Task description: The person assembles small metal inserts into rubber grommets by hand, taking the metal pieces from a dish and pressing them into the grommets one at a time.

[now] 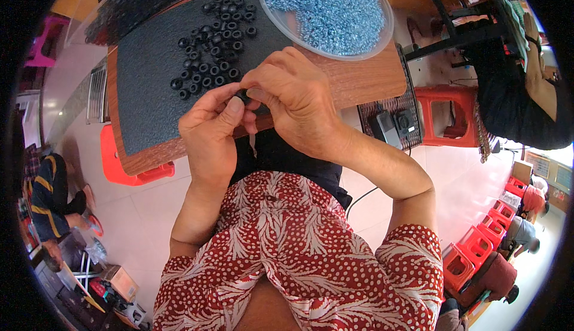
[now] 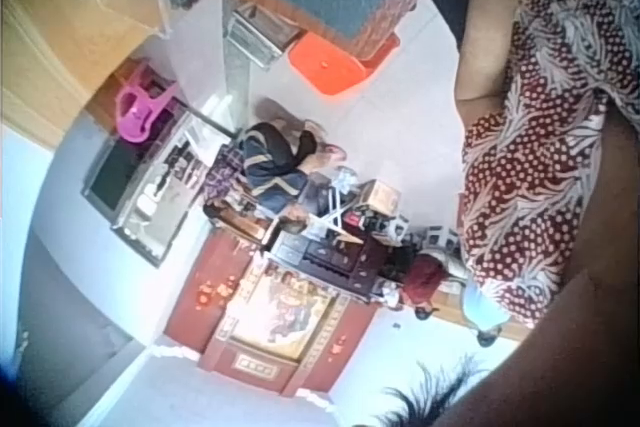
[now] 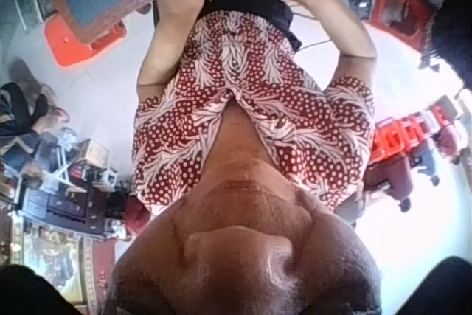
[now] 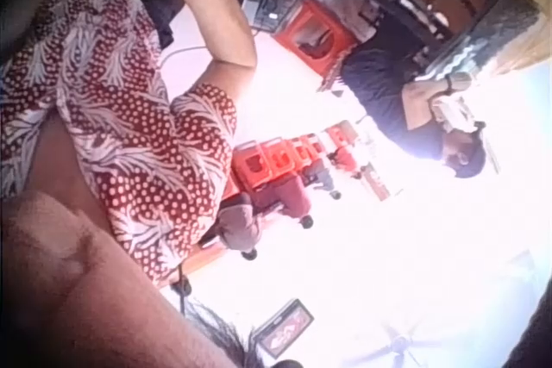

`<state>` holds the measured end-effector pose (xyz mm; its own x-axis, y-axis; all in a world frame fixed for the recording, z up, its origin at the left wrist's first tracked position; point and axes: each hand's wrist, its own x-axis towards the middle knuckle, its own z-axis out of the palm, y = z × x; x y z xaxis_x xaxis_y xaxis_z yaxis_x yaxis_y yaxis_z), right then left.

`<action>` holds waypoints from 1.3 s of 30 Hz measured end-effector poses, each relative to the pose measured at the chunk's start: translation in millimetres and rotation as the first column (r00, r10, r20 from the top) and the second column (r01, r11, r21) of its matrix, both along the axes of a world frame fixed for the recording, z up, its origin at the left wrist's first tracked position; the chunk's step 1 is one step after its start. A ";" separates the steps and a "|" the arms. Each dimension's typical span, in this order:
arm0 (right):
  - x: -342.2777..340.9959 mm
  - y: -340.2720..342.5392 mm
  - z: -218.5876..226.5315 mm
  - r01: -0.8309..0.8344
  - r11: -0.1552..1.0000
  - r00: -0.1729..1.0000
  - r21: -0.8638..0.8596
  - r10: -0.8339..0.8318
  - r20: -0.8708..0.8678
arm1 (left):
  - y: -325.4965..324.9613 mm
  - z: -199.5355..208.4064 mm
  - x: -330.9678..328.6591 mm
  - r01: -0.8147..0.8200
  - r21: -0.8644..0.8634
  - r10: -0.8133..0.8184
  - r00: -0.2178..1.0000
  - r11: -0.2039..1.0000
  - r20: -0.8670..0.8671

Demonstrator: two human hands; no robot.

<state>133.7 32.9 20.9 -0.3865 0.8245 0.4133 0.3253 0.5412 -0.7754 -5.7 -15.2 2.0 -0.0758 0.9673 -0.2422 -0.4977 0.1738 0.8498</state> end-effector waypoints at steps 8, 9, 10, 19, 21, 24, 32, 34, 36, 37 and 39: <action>4.7 8.6 -1.3 -0.055 0.998 0.998 -0.008 0.055 -0.014 | 5.3 3.5 -6.6 0.058 -0.024 -0.055 0.994 0.998 0.093; 5.2 9.2 -1.7 -0.067 0.997 0.997 -0.042 0.066 -0.031 | 5.9 3.5 -7.3 0.067 -0.031 -0.064 0.994 0.997 0.087; 5.2 9.8 -2.2 -0.066 0.997 0.997 -0.042 0.064 -0.035 | 6.1 3.5 -8.3 0.068 -0.031 -0.066 0.994 0.997 0.083; 5.1 8.5 -7.2 -0.062 0.988 0.991 -0.143 0.044 -0.126 | 7.0 4.0 -8.2 0.087 -0.086 -0.073 0.985 0.993 0.160; 5.6 10.0 -9.9 -0.067 0.993 0.991 -0.094 0.056 -0.120 | 7.4 4.4 -7.7 0.078 -0.079 -0.064 0.984 0.994 0.164; 5.9 10.3 -14.5 -0.041 0.998 0.993 -0.046 0.036 -0.108 | 6.6 3.9 -5.0 0.054 -0.056 -0.047 0.992 0.997 0.121; 6.8 3.8 -12.6 -0.014 1.000 0.994 -0.012 0.013 -0.106 | 7.3 1.6 -2.0 0.043 -0.032 -0.038 0.987 0.999 0.154; 5.9 0.9 -12.2 -0.021 1.000 0.994 -0.006 0.020 -0.112 | 6.9 1.2 -1.3 0.034 -0.045 -0.024 0.981 0.998 0.190; 4.4 -1.8 -13.3 -0.012 1.000 0.990 -0.027 0.009 -0.140 | 6.8 0.6 -1.2 0.034 -0.052 -0.022 0.974 0.998 0.227; 3.6 -2.4 -13.4 -0.014 1.000 0.990 -0.027 0.010 -0.140 | 6.9 0.7 -1.3 0.033 -0.052 -0.020 0.974 0.998 0.228; 2.4 -2.9 -13.3 -0.007 1.000 0.990 -0.014 0.005 -0.142 | 7.3 1.1 -1.6 0.039 -0.059 -0.023 0.969 0.998 0.246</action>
